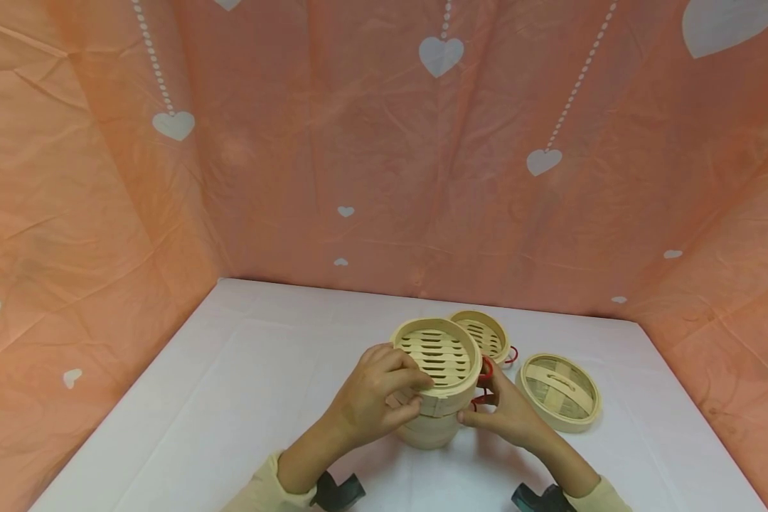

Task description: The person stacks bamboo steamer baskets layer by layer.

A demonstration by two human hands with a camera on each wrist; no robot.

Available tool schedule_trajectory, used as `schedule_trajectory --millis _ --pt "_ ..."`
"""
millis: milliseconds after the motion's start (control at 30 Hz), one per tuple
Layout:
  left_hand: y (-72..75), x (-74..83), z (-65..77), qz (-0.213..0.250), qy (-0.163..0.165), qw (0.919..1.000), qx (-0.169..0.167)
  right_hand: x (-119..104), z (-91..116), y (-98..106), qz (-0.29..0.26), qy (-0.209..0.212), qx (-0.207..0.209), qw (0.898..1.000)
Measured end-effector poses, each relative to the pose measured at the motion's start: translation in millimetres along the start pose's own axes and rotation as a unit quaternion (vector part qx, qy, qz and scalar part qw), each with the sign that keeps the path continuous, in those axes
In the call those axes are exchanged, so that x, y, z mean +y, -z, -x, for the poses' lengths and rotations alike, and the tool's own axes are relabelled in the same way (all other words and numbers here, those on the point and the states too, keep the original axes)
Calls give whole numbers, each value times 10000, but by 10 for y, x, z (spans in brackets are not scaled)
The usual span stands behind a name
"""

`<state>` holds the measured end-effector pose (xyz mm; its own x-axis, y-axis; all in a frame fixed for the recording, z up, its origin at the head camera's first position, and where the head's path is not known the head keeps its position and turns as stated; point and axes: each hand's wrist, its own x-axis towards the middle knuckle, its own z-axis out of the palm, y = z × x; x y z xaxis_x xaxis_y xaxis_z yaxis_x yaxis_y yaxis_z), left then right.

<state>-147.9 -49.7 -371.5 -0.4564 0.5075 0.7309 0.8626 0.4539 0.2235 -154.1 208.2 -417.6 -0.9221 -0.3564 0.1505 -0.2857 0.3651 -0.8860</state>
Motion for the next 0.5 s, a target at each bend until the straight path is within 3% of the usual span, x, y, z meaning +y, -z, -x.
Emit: schedule_trajectory --millis 500 --pt "-15 -4 8 72 84 9999 -99 -15 -9 24 -357 -213 -27 9991"
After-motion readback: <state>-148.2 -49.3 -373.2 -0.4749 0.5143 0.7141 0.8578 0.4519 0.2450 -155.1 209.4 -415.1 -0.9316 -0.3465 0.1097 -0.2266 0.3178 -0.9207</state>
